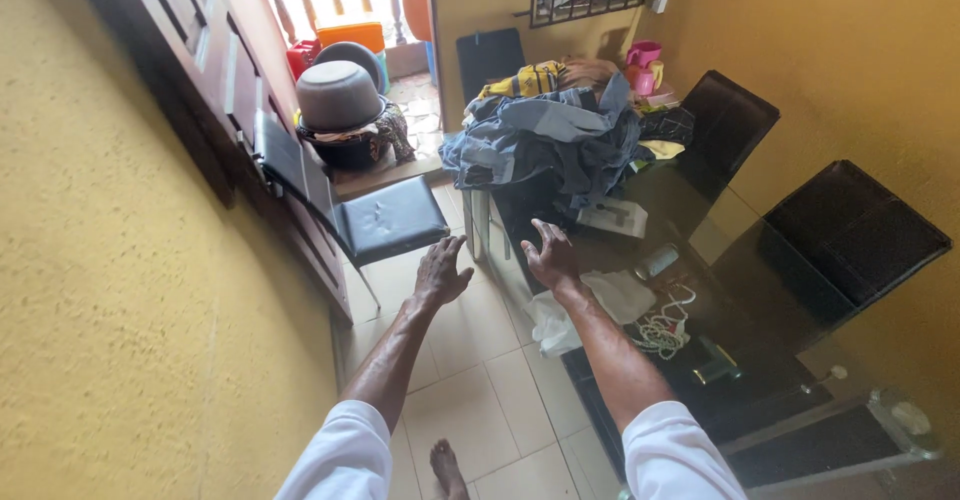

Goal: Fold a pair of blue jeans and a pair of yellow pants on a glass table and place them into a suitcase.

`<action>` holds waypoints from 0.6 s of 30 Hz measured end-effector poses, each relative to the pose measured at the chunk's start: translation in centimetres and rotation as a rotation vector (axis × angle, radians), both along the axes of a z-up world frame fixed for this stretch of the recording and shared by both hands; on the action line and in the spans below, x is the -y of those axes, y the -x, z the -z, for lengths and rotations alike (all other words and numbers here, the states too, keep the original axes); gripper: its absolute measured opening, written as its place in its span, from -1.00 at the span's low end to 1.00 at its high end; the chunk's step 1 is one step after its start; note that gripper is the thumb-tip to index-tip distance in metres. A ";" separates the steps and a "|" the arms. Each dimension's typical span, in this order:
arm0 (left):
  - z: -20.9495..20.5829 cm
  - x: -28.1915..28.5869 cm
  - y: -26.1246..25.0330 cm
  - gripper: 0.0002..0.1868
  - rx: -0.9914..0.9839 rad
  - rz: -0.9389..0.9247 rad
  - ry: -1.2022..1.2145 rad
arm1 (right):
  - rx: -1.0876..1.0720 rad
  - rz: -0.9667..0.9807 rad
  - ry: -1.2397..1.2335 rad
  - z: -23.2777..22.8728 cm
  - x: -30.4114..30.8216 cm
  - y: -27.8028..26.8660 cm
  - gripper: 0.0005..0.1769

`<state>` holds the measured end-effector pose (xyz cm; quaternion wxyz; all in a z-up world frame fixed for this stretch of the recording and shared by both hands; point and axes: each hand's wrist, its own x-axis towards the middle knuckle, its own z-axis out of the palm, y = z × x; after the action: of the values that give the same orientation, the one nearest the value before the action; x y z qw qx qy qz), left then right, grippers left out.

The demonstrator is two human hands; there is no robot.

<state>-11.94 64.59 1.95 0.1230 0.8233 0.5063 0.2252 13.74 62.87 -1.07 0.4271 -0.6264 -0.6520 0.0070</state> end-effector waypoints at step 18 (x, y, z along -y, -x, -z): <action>0.9 -27.3 -5.0 -0.27 0.067 0.214 0.029 | -0.015 0.215 0.007 -0.7 -22.2 -4.4 -0.42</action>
<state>-6.91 91.90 1.06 0.1748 0.8628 0.4145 0.2307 18.13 85.05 -0.40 0.4280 -0.6941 -0.5779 -0.0319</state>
